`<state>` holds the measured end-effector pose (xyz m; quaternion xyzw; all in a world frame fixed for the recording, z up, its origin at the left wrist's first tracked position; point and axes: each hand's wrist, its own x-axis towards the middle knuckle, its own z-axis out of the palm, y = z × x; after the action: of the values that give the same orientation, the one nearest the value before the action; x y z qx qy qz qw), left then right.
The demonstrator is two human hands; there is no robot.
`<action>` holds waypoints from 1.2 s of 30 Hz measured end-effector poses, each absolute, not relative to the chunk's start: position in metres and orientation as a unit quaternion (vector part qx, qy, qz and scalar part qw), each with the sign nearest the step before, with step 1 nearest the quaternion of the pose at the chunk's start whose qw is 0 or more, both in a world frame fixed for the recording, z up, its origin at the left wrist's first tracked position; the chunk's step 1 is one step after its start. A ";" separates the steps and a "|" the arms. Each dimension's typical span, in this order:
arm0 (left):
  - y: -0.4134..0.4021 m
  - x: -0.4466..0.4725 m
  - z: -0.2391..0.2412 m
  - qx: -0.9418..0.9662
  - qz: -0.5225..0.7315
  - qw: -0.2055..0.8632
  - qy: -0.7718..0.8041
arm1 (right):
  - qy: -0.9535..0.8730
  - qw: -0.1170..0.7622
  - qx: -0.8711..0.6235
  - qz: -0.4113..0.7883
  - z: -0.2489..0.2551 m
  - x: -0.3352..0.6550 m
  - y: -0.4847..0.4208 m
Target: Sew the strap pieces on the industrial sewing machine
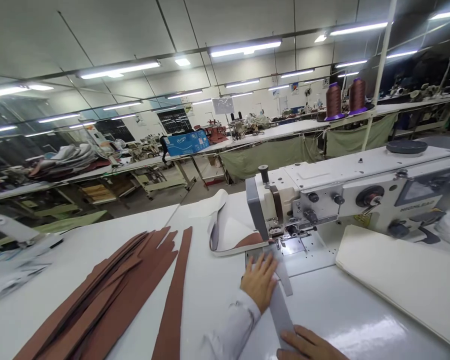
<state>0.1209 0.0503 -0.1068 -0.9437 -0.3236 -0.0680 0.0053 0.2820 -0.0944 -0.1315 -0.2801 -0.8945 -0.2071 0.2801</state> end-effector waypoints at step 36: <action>0.093 0.137 -0.108 -0.949 -0.181 -0.006 -0.260 | -0.875 0.224 -0.429 0.033 -0.097 0.286 -0.044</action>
<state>0.1372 0.0932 -0.1079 -0.9485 -0.2599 -0.1808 -0.0060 0.2863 -0.0437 -0.0966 -0.4286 -0.8747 0.0330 0.2238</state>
